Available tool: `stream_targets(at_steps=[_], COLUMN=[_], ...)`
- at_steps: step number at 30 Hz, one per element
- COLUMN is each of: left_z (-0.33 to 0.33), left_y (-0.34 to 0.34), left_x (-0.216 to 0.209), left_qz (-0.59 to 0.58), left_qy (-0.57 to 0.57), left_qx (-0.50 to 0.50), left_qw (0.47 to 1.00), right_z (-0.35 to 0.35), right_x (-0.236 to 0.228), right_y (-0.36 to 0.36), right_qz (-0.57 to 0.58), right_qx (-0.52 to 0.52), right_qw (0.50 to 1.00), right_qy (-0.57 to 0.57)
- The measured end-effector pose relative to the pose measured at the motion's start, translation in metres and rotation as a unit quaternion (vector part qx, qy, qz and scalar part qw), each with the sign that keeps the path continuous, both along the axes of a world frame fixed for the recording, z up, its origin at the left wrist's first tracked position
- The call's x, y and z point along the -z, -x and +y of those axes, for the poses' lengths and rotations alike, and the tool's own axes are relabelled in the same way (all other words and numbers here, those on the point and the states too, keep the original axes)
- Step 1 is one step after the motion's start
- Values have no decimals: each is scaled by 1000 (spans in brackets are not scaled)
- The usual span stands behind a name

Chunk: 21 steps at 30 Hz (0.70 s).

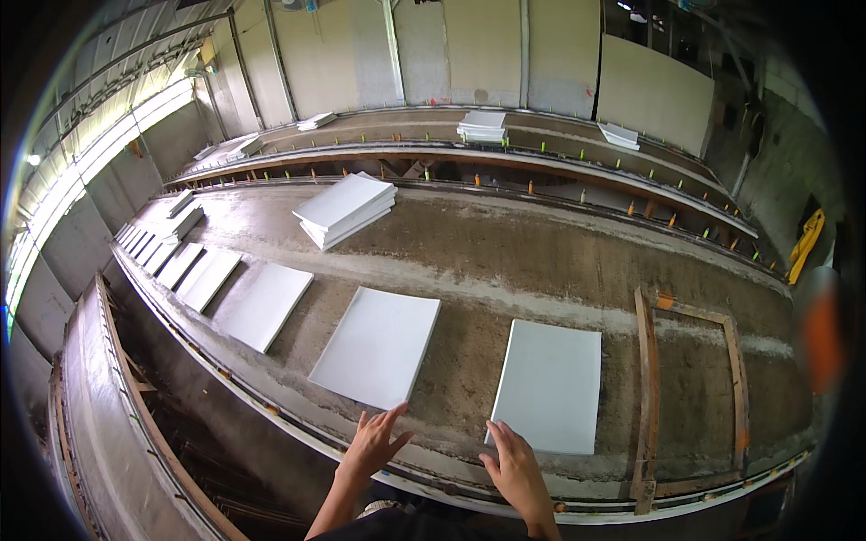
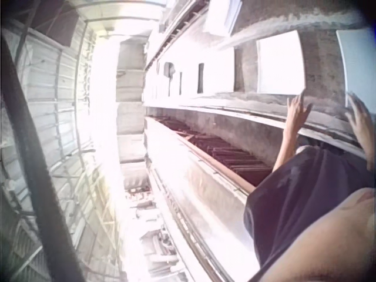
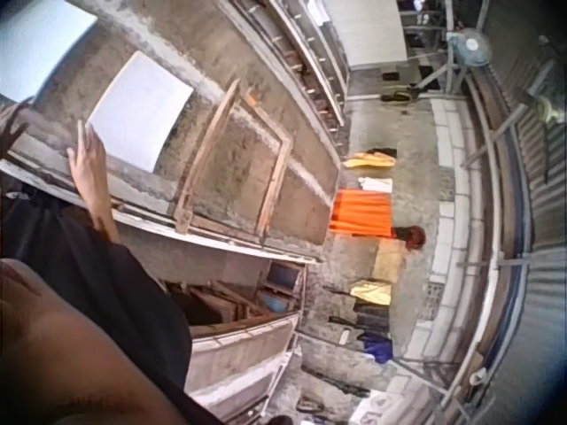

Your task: The person repeatedly picks up white rectangular panels from a stack and places them into a wooden frame on a conveyor belt. The person smooths the panel with their hands before moving the frame along the belt and repeating the process with the next panel.

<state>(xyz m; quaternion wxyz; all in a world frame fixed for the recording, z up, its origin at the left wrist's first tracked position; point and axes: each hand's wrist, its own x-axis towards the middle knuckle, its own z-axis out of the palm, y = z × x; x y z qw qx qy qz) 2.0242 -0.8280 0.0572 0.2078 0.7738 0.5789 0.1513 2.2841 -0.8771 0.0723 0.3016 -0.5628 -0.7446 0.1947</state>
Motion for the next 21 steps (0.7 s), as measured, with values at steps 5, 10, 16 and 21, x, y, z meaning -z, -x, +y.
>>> stream_targets(at_steps=[5,10,16,21], left_z=[34,58,82,101], left_y=[56,175,330,397], left_x=[-21,-18,-5,-7], left_qz=[-35,-24,-22,-116], left_qy=[58,-76,-88,-109], left_qx=[22,46,22,75], left_qw=[997,996,996,985], right_z=[14,37,78,122], right_x=[-12,-10,-5,-4], right_y=[59,160,320,441], right_qz=[19,-63,-64,-66], right_qx=[34,66,82,-88], right_qw=[999,996,994,994], right_qy=[38,-11,44,19])
